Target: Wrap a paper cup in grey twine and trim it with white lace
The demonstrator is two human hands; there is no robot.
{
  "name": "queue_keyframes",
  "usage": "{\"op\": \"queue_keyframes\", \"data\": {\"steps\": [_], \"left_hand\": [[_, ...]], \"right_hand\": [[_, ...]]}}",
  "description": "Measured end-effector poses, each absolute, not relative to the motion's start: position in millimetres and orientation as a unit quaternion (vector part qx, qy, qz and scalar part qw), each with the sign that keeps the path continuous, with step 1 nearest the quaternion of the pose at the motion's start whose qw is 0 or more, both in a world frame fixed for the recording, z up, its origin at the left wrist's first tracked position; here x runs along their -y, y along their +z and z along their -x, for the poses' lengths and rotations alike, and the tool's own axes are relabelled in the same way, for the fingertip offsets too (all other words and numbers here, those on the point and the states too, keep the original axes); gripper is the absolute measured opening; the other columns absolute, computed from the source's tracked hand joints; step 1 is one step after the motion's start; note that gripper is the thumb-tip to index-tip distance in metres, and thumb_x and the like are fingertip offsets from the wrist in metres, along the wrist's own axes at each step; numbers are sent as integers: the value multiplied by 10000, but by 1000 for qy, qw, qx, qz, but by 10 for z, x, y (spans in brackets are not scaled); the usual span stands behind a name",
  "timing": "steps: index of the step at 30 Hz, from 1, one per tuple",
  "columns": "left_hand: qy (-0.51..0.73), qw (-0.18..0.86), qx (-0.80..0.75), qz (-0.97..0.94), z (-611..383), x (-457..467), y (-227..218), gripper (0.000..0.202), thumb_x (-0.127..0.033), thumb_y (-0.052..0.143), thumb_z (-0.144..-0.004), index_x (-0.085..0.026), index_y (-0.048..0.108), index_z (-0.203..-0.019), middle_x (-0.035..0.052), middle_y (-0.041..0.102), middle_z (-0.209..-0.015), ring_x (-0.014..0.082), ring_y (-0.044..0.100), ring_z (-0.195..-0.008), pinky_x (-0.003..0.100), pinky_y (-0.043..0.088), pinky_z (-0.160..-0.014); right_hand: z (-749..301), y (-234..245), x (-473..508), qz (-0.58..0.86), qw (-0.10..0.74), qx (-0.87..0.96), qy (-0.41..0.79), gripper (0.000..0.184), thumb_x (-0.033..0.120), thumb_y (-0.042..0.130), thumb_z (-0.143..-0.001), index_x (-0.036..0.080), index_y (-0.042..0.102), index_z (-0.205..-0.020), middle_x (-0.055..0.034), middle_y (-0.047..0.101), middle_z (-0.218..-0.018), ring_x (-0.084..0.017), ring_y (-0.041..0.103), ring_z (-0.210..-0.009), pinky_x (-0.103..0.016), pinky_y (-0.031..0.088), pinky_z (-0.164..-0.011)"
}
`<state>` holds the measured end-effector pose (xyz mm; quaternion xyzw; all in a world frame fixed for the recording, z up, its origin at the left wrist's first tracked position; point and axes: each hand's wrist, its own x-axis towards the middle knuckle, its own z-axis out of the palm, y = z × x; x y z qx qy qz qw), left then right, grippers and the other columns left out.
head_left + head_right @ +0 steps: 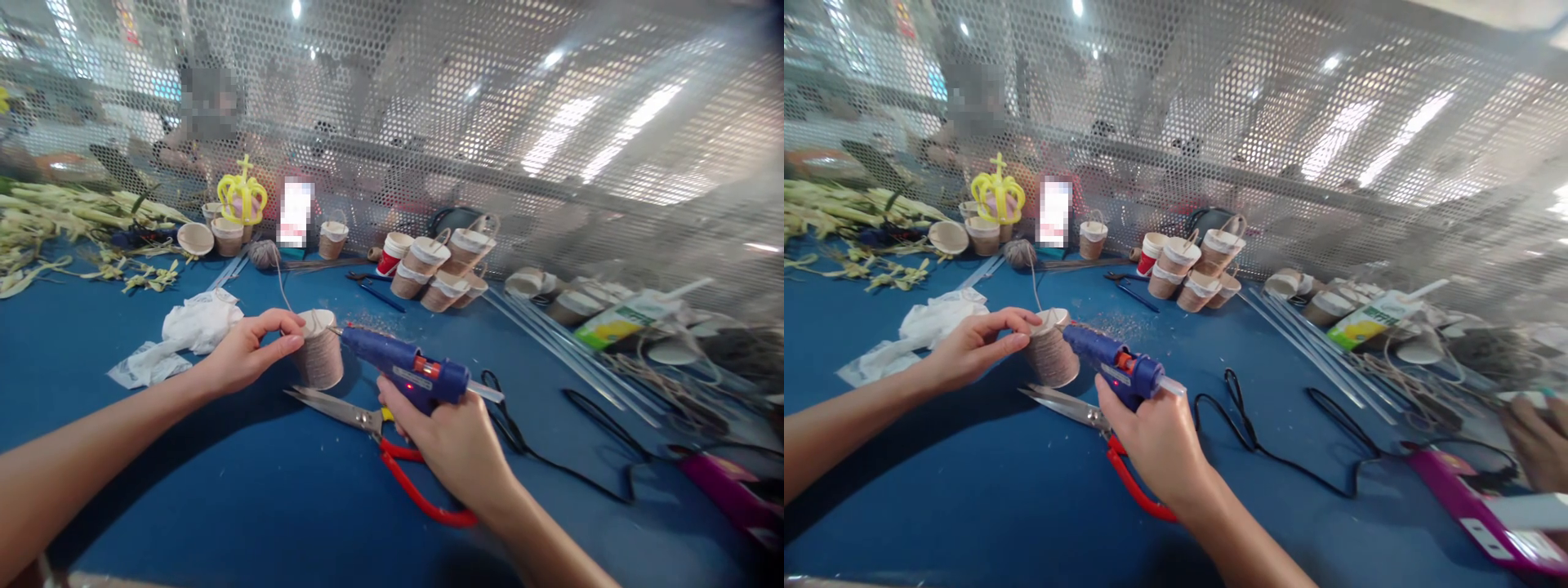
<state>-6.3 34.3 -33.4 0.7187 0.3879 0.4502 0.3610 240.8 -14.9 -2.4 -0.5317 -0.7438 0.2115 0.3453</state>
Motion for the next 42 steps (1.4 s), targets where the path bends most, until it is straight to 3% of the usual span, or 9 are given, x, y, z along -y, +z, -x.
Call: {"op": "queue_keyframes", "data": {"steps": [6, 11, 18, 25, 33, 38, 42], "left_hand": [[448, 367, -380, -722, 66, -352, -346, 149, -299, 518, -784, -163, 558, -738, 85, 600, -995, 196, 553, -934, 363, 387, -891], [446, 364, -380, -724, 65, -351, -343, 146, -302, 523, -780, -166, 561, -744, 84, 604, -992, 195, 554, -936, 364, 388, -896], [444, 361, -383, -725, 59, -350, -338, 148, -299, 516, -784, -164, 562, -744, 86, 605, -1001, 193, 552, -938, 362, 388, -896], [435, 366, -387, -726, 55, -343, -323, 157, -297, 508, -785, -153, 550, -740, 92, 593, -998, 191, 546, -938, 351, 386, -889], [433, 364, -387, -728, 52, -337, -312, 152, -293, 508, -784, -155, 548, -734, 89, 586, -995, 182, 545, -927, 349, 385, -885], [438, 365, -384, -727, 59, -347, -337, 145, -287, 506, -790, -155, 545, -744, 92, 584, -1003, 187, 542, -943, 361, 378, -896], [436, 362, -383, -730, 68, -352, -346, 146, -288, 505, -795, -155, 547, -751, 93, 584, -1009, 185, 543, -941, 361, 378, -897]], "right_hand": [[-2328, 84, 121, 549, 348, 738, 179, 164, 260, 588, -644, 205, 697, -753, -29, 589, -524, -197, 560, -558, -318, 440, -560], [-2247, 164, 131, 542, 345, 736, 214, 135, 247, 551, -673, 204, 672, -631, -22, 577, -514, -162, 522, -497, -299, 456, -538], [-2227, 185, 142, 554, 353, 723, 213, 167, 251, 535, -698, 184, 647, -594, -12, 545, -478, -137, 496, -446, -269, 457, -492], [-2239, 35, 128, 542, 368, 736, 169, 224, 297, 507, -727, 159, 633, -604, -9, 548, -459, -133, 497, -422, -263, 459, -461], [-2214, 106, 228, 568, 304, 753, 131, 272, 323, 490, -759, 157, 668, -638, -20, 553, -437, -132, 483, -385, -252, 421, -400], [-2314, 29, 150, 525, 289, 795, 92, 266, 303, 476, -744, 164, 701, -772, -42, 603, -535, -161, 535, -469, -289, 444, -474], [-2345, 58, 135, 513, 288, 804, 86, 246, 295, 489, -743, 176, 703, -775, -23, 579, -484, -163, 543, -484, -285, 454, -503]]}}
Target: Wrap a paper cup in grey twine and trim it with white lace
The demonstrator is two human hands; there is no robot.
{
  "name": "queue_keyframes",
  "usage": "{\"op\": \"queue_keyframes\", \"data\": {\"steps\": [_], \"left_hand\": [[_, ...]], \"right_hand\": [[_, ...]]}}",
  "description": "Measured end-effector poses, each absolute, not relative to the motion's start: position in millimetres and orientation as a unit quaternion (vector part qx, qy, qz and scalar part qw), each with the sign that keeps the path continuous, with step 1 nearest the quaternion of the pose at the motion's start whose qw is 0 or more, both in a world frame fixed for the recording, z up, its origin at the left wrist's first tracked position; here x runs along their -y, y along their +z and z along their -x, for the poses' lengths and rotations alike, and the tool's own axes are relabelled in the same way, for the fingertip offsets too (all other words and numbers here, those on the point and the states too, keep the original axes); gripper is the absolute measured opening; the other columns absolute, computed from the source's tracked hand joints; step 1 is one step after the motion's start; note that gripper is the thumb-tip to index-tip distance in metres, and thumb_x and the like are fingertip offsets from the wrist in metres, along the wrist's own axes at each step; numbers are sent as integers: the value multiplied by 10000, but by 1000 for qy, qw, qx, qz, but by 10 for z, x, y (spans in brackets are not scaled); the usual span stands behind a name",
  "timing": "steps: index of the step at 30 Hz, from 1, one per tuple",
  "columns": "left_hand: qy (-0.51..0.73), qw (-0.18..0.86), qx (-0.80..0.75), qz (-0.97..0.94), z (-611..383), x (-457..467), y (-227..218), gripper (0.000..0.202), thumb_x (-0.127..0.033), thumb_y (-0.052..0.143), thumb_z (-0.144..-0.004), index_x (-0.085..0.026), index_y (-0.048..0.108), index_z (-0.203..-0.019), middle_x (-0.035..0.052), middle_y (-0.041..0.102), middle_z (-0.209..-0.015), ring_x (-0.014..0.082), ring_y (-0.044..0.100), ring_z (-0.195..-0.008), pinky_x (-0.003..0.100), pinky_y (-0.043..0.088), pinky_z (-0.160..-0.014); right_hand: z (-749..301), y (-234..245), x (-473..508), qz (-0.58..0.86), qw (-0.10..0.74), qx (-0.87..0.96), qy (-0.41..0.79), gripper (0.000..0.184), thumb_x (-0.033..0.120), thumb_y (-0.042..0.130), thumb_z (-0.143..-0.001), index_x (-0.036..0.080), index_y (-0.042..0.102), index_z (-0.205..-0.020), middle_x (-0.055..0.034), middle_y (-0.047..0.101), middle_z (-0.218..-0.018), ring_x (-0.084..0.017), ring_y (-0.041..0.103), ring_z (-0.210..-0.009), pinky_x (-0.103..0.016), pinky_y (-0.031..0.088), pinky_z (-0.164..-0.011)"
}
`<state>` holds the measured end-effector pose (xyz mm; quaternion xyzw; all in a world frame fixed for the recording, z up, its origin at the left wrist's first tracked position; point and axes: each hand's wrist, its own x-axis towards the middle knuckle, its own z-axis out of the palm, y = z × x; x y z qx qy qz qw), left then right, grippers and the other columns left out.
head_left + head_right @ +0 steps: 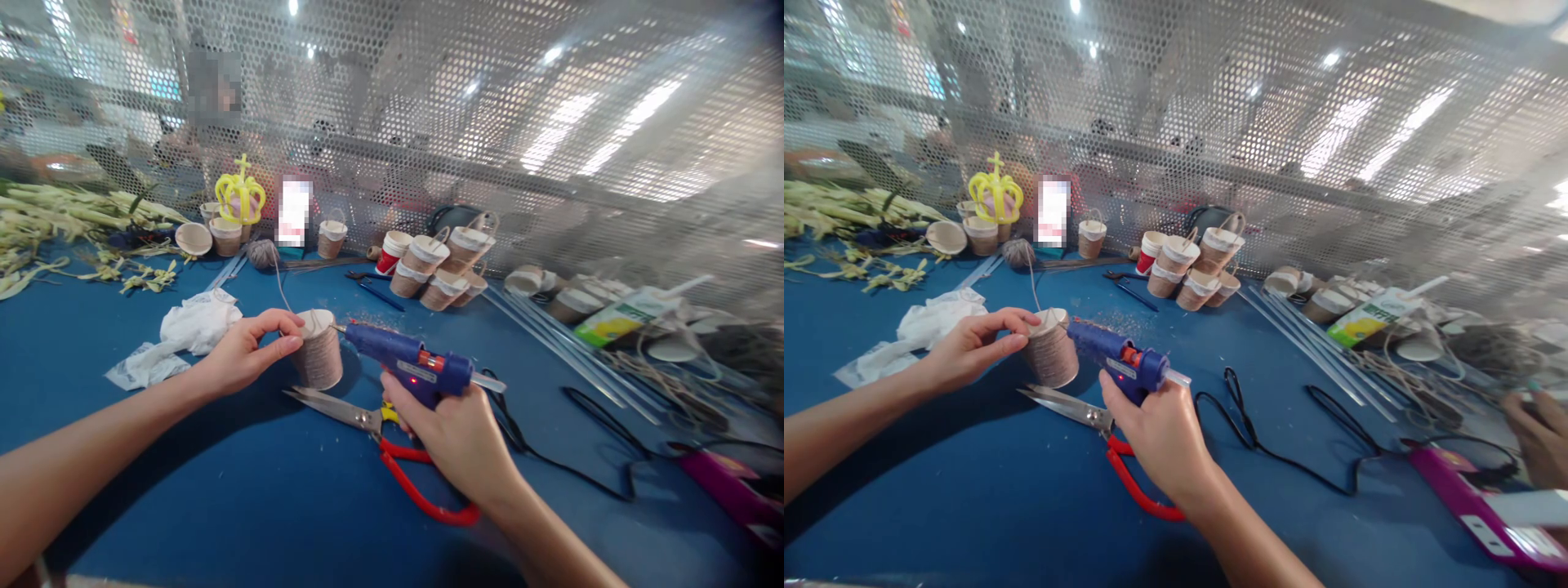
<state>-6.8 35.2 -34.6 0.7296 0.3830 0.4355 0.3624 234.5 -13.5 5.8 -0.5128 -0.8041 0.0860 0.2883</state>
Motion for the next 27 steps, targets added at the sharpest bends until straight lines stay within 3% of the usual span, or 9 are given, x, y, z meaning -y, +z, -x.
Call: {"op": "queue_keyframes", "data": {"steps": [4, 8, 13, 16, 20, 27], "left_hand": [[435, 358, -386, -730, 69, -348, -337, 150, -290, 504, -794, -157, 554, -749, 87, 588, -1003, 181, 545, -931, 357, 383, -892], [433, 352, -391, -732, 62, -336, -318, 153, -293, 504, -792, -157, 556, -744, 87, 592, -999, 182, 546, -932, 351, 381, -896], [432, 347, -387, -737, 62, -335, -311, 154, -295, 507, -788, -156, 558, -743, 90, 593, -995, 183, 551, -926, 346, 383, -896], [432, 353, -385, -735, 75, -351, -323, 150, -295, 507, -789, -159, 557, -750, 90, 598, -1001, 185, 549, -939, 343, 385, -894], [429, 366, -381, -733, 90, -372, -333, 156, -305, 506, -791, -160, 555, -757, 91, 596, -1025, 190, 543, -960, 349, 383, -895], [426, 385, -375, -728, 80, -377, -326, 171, -317, 505, -798, -157, 554, -760, 92, 597, -1033, 192, 542, -982, 349, 378, -904]], "right_hand": [[-2324, 49, 188, 520, 272, 804, 96, 270, 311, 475, -764, 162, 701, -748, -42, 607, -503, -161, 542, -462, -281, 448, -472], [-2368, -62, 218, 501, 266, 820, 73, 254, 267, 492, -739, 189, 709, -847, -57, 633, -549, -198, 586, -551, -313, 452, -537], [-2433, -136, 201, 503, 291, 806, 114, 244, 291, 534, -720, 205, 701, -876, -16, 584, -463, -195, 590, -552, -306, 454, -557], [-2415, -105, 175, 518, 306, 787, 135, 216, 322, 541, -723, 203, 693, -821, -9, 611, -516, -169, 567, -488, -303, 460, -518], [-2346, -25, 133, 543, 334, 752, 167, 220, 321, 525, -763, 202, 616, -601, 20, 576, -458, -141, 558, -448, -278, 481, -519], [-2245, 67, 71, 563, 374, 704, 219, 206, 300, 525, -746, 182, 555, -580, 16, 562, -460, -137, 539, -442, -267, 472, -499]]}}
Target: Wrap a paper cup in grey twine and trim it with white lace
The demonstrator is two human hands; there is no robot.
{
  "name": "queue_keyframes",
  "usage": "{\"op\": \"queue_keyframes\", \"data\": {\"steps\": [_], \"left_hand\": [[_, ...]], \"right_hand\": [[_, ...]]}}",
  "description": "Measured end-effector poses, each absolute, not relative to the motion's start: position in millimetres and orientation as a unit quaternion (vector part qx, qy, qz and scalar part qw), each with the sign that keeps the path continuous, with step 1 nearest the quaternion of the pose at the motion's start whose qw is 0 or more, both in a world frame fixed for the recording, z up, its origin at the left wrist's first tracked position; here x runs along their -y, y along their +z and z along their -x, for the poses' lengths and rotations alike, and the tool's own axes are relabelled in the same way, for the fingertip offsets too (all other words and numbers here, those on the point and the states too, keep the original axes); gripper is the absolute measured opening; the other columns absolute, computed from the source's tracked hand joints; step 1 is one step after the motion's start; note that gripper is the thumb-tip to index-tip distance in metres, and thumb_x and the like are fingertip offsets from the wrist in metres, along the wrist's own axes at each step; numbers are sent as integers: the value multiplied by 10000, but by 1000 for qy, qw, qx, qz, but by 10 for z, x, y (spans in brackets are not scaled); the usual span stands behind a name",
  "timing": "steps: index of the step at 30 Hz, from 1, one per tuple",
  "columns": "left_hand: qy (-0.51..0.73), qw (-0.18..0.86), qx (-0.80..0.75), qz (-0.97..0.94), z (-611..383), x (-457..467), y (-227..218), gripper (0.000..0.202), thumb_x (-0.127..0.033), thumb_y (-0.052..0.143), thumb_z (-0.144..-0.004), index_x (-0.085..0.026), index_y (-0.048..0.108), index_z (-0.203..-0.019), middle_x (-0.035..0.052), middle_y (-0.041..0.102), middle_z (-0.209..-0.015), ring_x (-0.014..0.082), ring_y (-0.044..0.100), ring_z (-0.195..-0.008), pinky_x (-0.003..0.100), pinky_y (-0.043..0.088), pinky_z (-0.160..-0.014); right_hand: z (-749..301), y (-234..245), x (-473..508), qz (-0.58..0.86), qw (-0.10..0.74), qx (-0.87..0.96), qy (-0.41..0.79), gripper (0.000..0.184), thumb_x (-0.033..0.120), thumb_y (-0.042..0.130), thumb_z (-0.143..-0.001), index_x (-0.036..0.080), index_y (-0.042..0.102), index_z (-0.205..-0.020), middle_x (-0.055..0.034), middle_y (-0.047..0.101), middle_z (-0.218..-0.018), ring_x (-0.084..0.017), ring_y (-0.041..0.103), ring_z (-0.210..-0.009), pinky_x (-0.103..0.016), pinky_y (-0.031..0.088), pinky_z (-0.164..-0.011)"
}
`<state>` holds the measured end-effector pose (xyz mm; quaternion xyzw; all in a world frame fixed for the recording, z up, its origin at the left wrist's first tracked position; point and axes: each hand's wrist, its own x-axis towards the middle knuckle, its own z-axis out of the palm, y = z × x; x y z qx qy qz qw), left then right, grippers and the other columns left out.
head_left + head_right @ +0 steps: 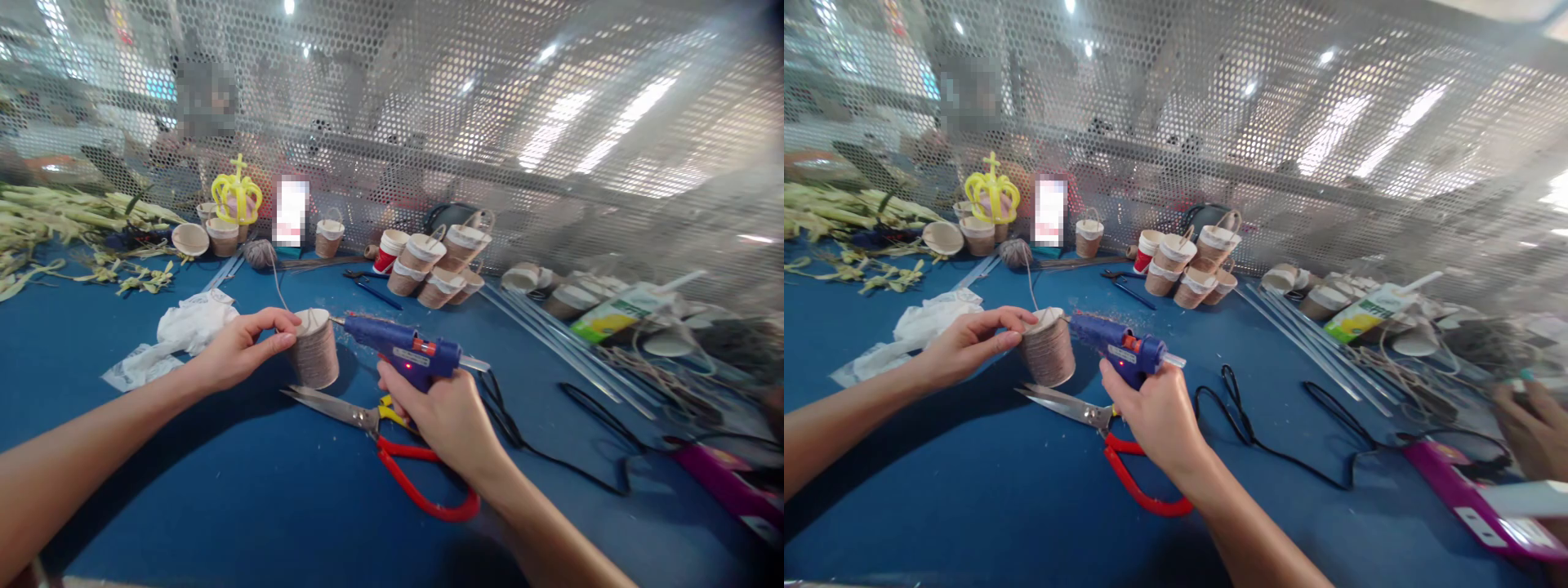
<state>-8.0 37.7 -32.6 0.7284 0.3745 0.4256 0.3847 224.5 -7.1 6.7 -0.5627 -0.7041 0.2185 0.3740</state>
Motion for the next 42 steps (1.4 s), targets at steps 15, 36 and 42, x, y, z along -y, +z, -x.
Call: {"op": "queue_keyframes", "data": {"steps": [15, 36, 42], "left_hand": [[419, 357, -388, -739, 71, -352, -320, 177, -319, 487, -809, -158, 548, -772, 96, 595, -1039, 189, 539, -986, 367, 374, -916], [426, 245, -308, -814, 127, -120, -9, 98, -209, 489, -824, -177, 562, -767, 75, 598, -919, 197, 513, -1011, 383, 377, -912], [396, 267, -282, -832, 88, -83, 38, 111, -204, 514, -810, -177, 581, -724, 53, 615, -785, 204, 518, -993, 363, 378, -897]], "right_hand": [[-2287, 63, -51, 573, 405, 612, 365, 172, 316, 573, -719, 145, 569, -695, 70, 450, -403, -79, 422, -383, -218, 382, -426], [-2399, -82, -650, 697, 265, 644, 170, 332, 343, 540, -772, 178, 514, -485, -67, 569, -504, -219, 622, -652, -316, 472, -609], [-2220, 428, -371, 553, 250, 779, 160, 238, 319, 460, -847, 197, 659, -896, -57, 620, -1012, -164, 565, -970, -284, 413, -865]]}}
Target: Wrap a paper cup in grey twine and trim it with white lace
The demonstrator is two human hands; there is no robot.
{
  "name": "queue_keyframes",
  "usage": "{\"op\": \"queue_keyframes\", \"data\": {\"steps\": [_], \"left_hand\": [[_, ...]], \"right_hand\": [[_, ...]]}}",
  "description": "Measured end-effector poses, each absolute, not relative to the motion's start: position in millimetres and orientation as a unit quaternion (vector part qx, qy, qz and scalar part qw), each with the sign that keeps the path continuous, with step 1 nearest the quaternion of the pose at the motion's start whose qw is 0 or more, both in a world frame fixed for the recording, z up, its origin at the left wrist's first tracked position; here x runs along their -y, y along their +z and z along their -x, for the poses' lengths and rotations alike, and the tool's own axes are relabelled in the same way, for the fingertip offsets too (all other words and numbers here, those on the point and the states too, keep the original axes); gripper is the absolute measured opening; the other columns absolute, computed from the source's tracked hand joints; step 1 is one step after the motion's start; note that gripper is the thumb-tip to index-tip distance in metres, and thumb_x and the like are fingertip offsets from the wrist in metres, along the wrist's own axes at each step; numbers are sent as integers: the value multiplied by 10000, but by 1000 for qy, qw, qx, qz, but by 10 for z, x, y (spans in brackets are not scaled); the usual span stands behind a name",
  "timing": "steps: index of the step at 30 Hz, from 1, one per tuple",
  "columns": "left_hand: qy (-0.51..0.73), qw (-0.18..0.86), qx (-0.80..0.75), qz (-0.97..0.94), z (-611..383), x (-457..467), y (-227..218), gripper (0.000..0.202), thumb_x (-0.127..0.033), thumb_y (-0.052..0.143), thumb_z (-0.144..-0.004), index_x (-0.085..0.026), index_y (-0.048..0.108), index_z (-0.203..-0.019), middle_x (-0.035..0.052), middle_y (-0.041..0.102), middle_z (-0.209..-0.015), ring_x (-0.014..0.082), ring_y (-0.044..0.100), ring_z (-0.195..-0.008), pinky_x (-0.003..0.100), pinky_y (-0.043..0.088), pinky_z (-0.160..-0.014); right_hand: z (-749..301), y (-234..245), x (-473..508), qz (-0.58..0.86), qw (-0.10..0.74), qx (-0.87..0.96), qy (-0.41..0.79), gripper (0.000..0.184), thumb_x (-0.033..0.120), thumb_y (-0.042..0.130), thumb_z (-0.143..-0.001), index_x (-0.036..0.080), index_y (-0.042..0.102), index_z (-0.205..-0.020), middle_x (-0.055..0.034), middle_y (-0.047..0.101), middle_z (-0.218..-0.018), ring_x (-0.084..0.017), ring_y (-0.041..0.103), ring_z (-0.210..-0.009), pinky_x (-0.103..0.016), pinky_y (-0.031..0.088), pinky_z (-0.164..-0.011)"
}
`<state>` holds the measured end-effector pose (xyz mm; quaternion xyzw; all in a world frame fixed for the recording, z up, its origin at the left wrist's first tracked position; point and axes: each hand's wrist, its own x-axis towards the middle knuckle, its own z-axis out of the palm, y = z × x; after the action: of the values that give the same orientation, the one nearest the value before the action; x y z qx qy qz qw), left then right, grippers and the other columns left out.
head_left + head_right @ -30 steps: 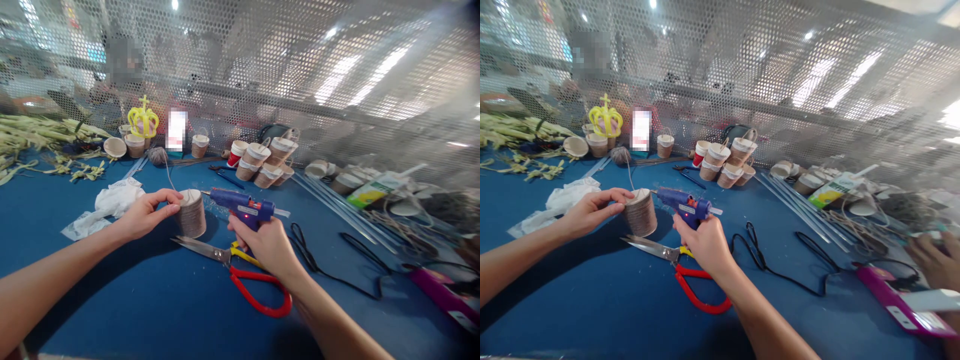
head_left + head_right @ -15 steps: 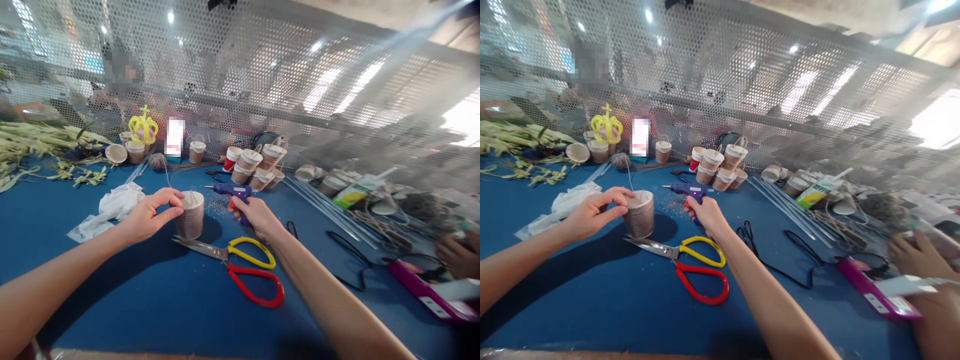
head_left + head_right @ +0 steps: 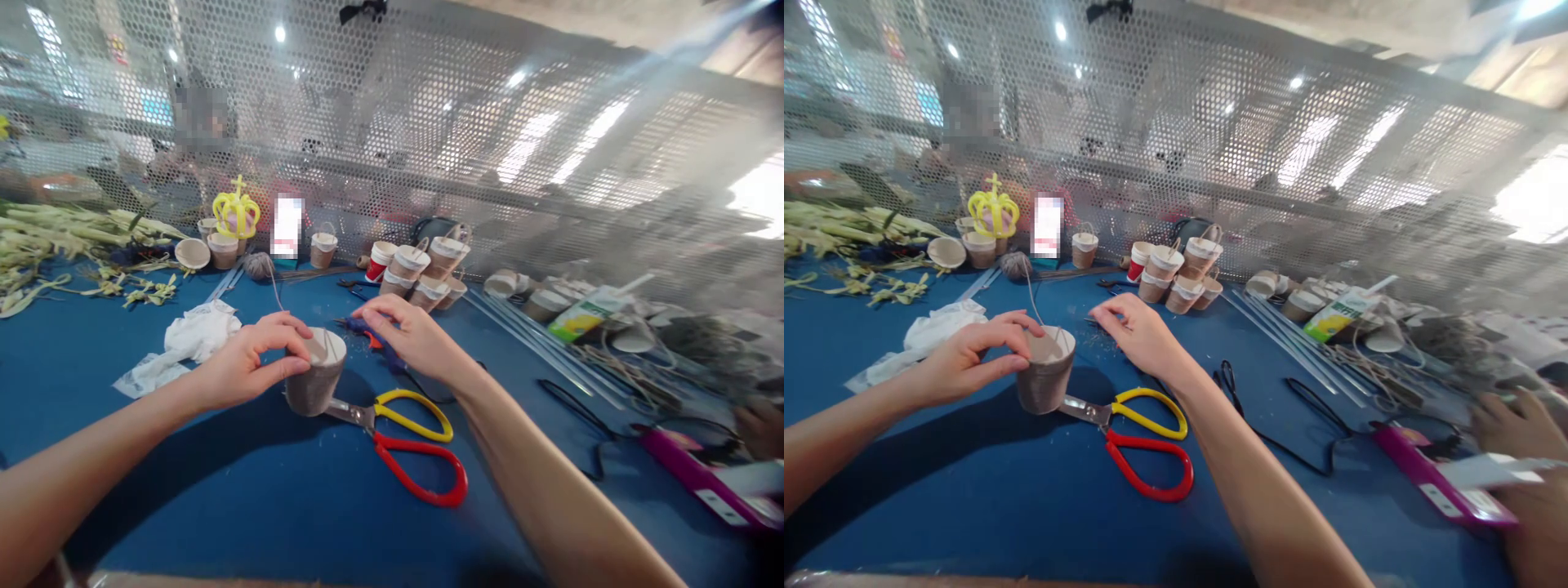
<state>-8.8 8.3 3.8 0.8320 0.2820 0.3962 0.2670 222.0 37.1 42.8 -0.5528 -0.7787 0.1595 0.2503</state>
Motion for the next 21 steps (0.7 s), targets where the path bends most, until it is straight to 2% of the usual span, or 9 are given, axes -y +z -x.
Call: {"op": "queue_keyframes", "data": {"steps": [2, 4, 6, 8, 11, 14, 17, 21], "left_hand": [[377, 283, -277, -837, 74, -67, 55, 120, -217, 520, -809, -177, 588, -718, 55, 618, -809, 203, 520, -995, 354, 377, -899], [359, 306, -271, -839, 65, -54, 74, 132, -235, 521, -811, -176, 594, -719, 53, 614, -833, 195, 529, -974, 340, 383, -892], [349, 342, -268, -830, 61, -47, 93, 144, -249, 520, -812, -171, 596, -719, 56, 610, -861, 185, 546, -927, 322, 401, -865], [346, 384, -268, -813, 64, -47, 106, 147, -256, 523, -810, -164, 595, -719, 58, 615, -865, 180, 558, -889, 308, 421, -830], [342, 430, -280, -787, 72, -55, 106, 143, -266, 539, -798, -157, 594, -723, 54, 625, -849, 185, 564, -879, 300, 432, -802], [341, 464, -296, -762, 74, -70, 83, 156, -288, 558, -784, -149, 592, -721, 53, 626, -852, 181, 566, -852, 284, 438, -757], [347, 501, -302, -733, 68, -86, 55, 205, -338, 574, -770, -143, 592, -711, 57, 629, -841, 169, 567, -801, 267, 443, -693], [359, 532, -312, -701, 52, -96, 40, 268, -410, 607, -732, -143, 600, -713, 57, 631, -824, 163, 565, -761, 270, 442, -665]], "right_hand": [[-2122, 569, -312, 410, 205, 861, 222, 329, 299, 349, -903, 189, 654, -954, -68, 531, -1190, -150, 507, -1078, -293, 367, -934], [-2037, 625, -305, 341, 146, 891, 262, 353, 295, 325, -914, 186, 658, -962, -68, 459, -1287, -152, 416, -1188, -310, 294, -1001], [-1977, 609, -334, 314, 97, 897, 296, 382, 317, 309, -919, 188, 669, -925, -57, 483, -1277, -155, 342, -1249, -316, 243, -1032], [-1946, 563, -370, 305, 71, 891, 329, 420, 346, 292, -919, 188, 674, -848, -49, 555, -1191, -158, 350, -1245, -308, 255, -1025], [-1959, 532, -389, 311, 85, 877, 355, 413, 355, 319, -907, 179, 630, -701, -48, 572, -1150, -162, 454, -1150, -288, 332, -960], [-2022, 573, -334, 315, 119, 874, 350, 330, 321, 403, -879, 171, 546, -622, -60, 552, -1152, -156, 497, -1086, -283, 366, -912], [-2096, 611, -217, 331, 155, 866, 340, 297, 301, 431, -867, 175, 503, -607, -62, 567, -1099, -157, 509, -1060, -302, 378, -897], [-2167, 559, -44, 356, 209, 858, 305, 215, 294, 464, -854, 188, 537, -683, -43, 574, -1063, -163, 486, -1092, -319, 362, -925]]}}
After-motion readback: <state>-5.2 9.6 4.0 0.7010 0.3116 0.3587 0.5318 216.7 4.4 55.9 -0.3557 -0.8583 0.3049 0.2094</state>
